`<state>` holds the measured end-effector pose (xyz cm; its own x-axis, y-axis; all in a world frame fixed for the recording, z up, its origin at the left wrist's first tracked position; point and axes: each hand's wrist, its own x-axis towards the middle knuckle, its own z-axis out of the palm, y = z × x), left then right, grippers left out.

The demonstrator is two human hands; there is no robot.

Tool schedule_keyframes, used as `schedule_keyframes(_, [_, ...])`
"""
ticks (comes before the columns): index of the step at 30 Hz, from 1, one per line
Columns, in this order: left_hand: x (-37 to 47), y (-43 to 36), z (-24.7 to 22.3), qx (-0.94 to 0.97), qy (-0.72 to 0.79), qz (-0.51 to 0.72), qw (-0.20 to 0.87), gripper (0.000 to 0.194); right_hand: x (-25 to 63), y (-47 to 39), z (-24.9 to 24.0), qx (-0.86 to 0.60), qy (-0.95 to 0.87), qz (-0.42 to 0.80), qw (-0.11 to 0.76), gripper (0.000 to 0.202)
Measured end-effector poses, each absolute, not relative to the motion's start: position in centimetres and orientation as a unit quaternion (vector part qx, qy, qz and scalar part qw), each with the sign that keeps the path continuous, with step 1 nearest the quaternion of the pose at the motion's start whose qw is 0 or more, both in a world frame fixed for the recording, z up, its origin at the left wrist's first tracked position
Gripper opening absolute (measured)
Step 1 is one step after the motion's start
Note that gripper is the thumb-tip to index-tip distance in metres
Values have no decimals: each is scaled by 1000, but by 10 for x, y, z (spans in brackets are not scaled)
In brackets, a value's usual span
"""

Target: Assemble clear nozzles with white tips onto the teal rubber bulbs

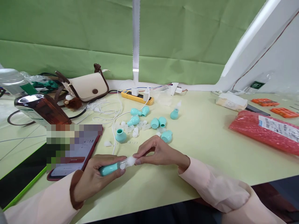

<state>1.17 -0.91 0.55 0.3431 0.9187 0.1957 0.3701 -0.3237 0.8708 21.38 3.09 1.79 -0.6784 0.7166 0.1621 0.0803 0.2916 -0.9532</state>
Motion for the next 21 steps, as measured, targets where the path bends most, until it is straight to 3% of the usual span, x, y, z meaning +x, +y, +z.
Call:
schedule_keyframes(11, [9, -8, -3, 797, 392, 334, 316, 17, 212, 32, 16, -272, -741, 548, 278, 10])
schedule_keyframes(17, [11, -13, 7, 768, 403, 370, 335, 17, 206, 24, 20, -272, -713, 552, 336, 14])
schedule_keyframes(19, [10, -15, 9, 766, 388, 382, 343, 23, 207, 20, 30, -269, -723, 521, 366, 14])
schedule_keyframes(21, [8, -15, 10, 769, 363, 397, 344, 42, 215, 19, 45, -284, -732, 467, 407, 12])
